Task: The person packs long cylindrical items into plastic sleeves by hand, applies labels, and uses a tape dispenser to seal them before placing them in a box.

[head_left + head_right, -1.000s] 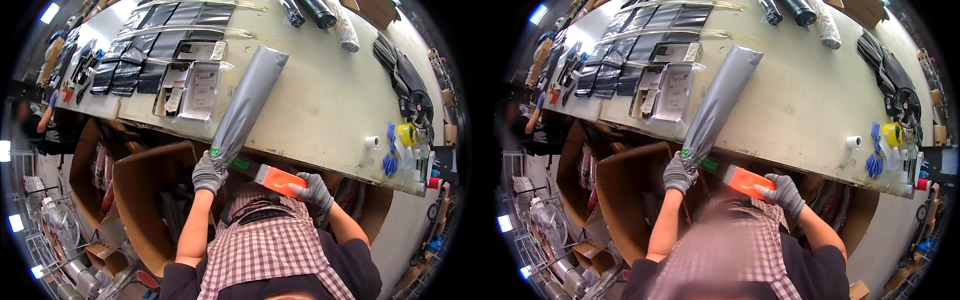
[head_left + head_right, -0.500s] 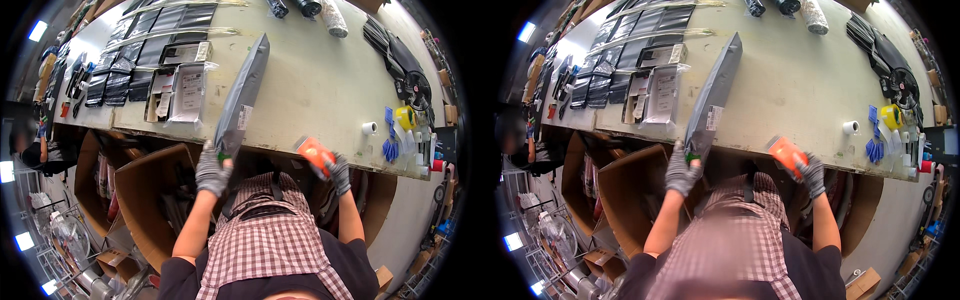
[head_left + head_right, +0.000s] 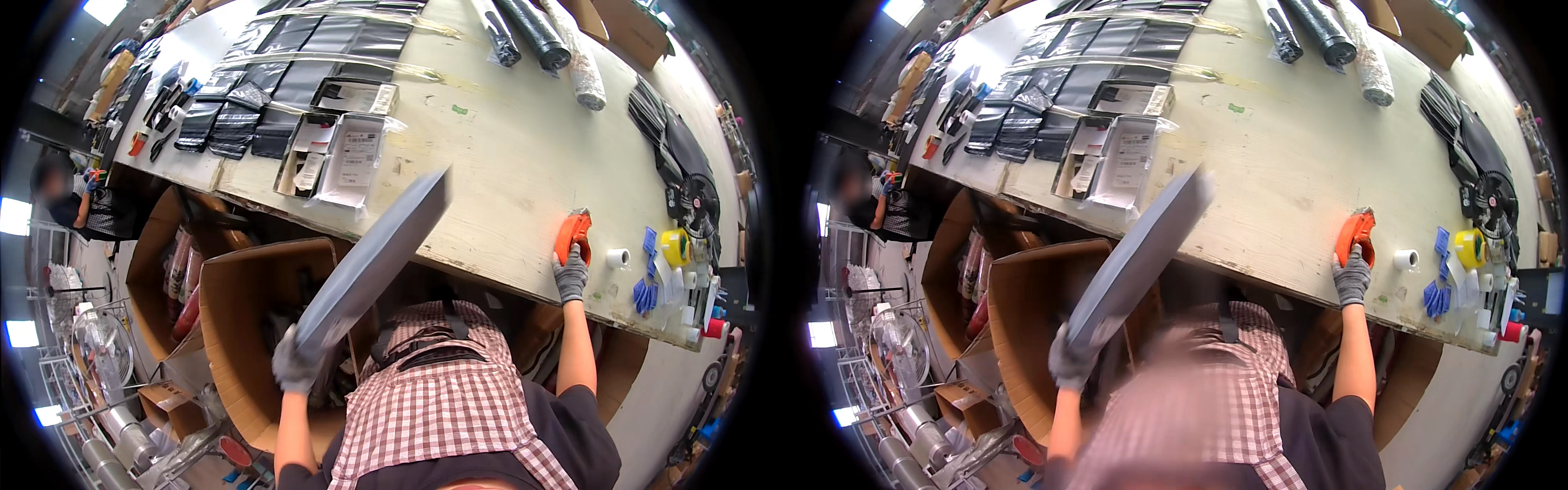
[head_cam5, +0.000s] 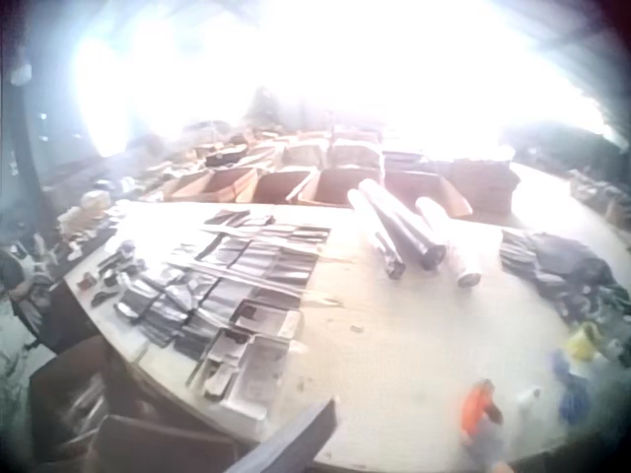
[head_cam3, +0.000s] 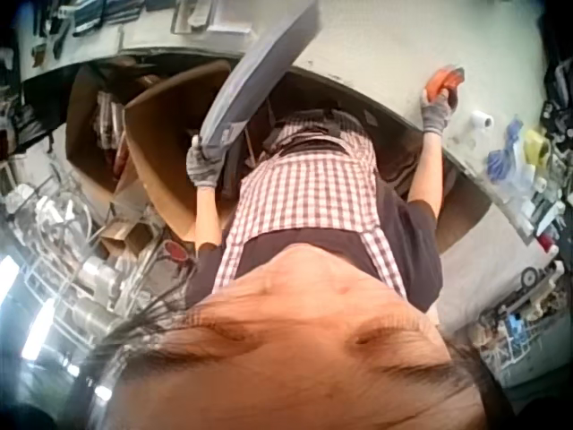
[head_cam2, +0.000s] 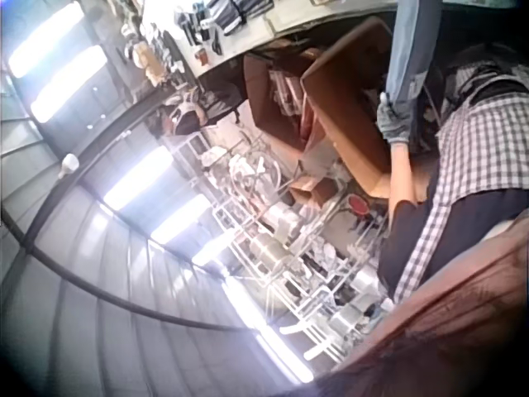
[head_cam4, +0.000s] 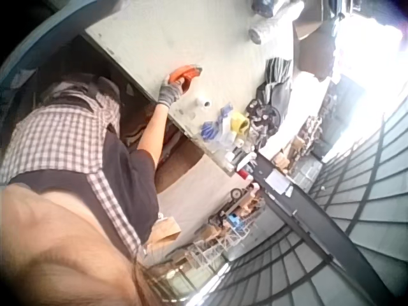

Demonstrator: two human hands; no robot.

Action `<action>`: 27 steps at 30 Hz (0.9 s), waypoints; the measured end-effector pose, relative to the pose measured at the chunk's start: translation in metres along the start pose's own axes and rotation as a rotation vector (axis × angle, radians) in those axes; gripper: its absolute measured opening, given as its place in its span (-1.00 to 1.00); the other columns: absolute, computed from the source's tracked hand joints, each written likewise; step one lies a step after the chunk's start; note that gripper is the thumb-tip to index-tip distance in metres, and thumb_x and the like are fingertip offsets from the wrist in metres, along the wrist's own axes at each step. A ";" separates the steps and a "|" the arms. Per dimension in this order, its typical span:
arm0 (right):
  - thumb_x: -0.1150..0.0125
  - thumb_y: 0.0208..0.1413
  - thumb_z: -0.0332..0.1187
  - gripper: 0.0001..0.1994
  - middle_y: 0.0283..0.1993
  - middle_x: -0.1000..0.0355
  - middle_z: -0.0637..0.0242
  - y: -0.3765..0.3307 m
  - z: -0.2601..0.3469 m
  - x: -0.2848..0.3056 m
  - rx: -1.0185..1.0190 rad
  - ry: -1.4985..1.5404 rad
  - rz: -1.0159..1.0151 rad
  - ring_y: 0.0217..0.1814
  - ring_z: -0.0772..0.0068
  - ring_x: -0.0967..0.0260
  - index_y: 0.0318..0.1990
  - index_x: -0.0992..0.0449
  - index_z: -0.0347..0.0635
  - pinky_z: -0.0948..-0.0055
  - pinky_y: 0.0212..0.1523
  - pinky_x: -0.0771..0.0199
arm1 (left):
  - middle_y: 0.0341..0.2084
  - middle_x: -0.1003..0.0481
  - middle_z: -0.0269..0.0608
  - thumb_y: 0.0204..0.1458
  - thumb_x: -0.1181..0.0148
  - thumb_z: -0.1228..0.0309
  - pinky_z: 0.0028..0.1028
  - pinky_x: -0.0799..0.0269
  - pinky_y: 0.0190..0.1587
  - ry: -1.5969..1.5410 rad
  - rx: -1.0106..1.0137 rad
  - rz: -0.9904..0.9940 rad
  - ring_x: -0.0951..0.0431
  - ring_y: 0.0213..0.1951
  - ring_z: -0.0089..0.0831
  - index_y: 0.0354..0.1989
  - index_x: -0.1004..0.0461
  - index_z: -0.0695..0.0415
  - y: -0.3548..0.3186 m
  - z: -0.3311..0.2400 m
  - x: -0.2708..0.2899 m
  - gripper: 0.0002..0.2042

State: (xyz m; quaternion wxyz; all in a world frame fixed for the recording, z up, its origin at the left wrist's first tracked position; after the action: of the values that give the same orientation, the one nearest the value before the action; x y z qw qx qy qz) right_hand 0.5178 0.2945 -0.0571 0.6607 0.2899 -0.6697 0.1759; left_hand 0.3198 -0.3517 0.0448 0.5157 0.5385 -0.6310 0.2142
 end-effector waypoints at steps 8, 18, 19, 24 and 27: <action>-0.20 -0.05 0.04 -0.35 -0.40 -0.44 -0.05 0.004 -0.007 -0.010 0.000 -0.027 -0.011 -0.37 -0.03 -0.44 0.08 -0.30 -0.30 0.10 -0.29 -0.44 | 0.21 -0.12 0.07 -0.48 -0.49 0.18 -0.12 0.03 0.28 0.785 0.695 0.494 -0.02 0.27 0.05 0.31 -0.02 0.09 -0.177 0.101 0.064 0.06; -0.21 -0.02 -0.02 -0.38 -0.20 -0.45 -0.11 0.081 -0.057 -0.017 0.098 -0.048 -0.140 -0.22 -0.10 -0.42 0.07 -0.32 -0.35 0.12 -0.12 -0.41 | -0.30 -0.50 -0.17 -0.02 -0.10 0.40 -0.29 -0.40 -0.12 -0.197 -0.250 0.821 -0.49 -0.22 -0.21 -0.08 -0.46 0.03 -0.021 -0.140 -0.220 -0.72; -0.21 -0.02 -0.03 -0.38 -0.17 -0.45 -0.11 0.088 -0.069 -0.021 0.070 -0.059 -0.113 -0.20 -0.09 -0.42 0.08 -0.32 -0.35 0.13 -0.10 -0.41 | -0.35 -0.50 -0.17 -0.01 -0.10 0.40 -0.28 -0.40 -0.17 -0.243 -0.232 0.787 -0.48 -0.27 -0.20 -0.09 -0.47 0.03 -0.007 -0.146 -0.223 -0.73; -0.17 0.02 -0.02 -0.37 -0.13 -0.45 -0.10 0.105 -0.105 -0.013 -0.206 -0.095 0.120 -0.17 -0.05 -0.44 0.13 -0.29 -0.33 0.15 -0.09 -0.41 | -0.52 -0.45 -0.16 0.01 -0.10 0.39 -0.25 -0.38 -0.27 -0.147 -0.416 0.632 -0.43 -0.41 -0.18 -0.12 -0.48 0.04 0.091 -0.204 -0.200 -0.76; -0.21 0.01 -0.13 -0.39 0.01 -0.39 -0.08 0.101 -0.124 -0.021 -0.151 -0.076 -0.039 0.02 -0.01 -0.37 0.16 -0.24 -0.31 0.20 0.07 -0.34 | -0.50 -0.45 -0.17 0.01 -0.10 0.37 -0.27 -0.38 -0.25 -0.162 -0.505 0.566 -0.44 -0.40 -0.19 -0.12 -0.48 0.06 0.129 -0.244 -0.183 -0.76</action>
State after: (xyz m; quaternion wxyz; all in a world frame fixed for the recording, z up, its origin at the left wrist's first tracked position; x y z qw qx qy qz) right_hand 0.5514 0.4523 -0.0549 0.6583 0.2587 -0.6997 0.1006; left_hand 0.2859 -0.0242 0.0117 0.5010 0.2144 -0.8262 0.1430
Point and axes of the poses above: each hand's wrist, its own y-axis towards the middle knuckle, its own x-axis out of the back of the hand, z = x × y, the point moved 9 cm from there along y, towards the middle knuckle
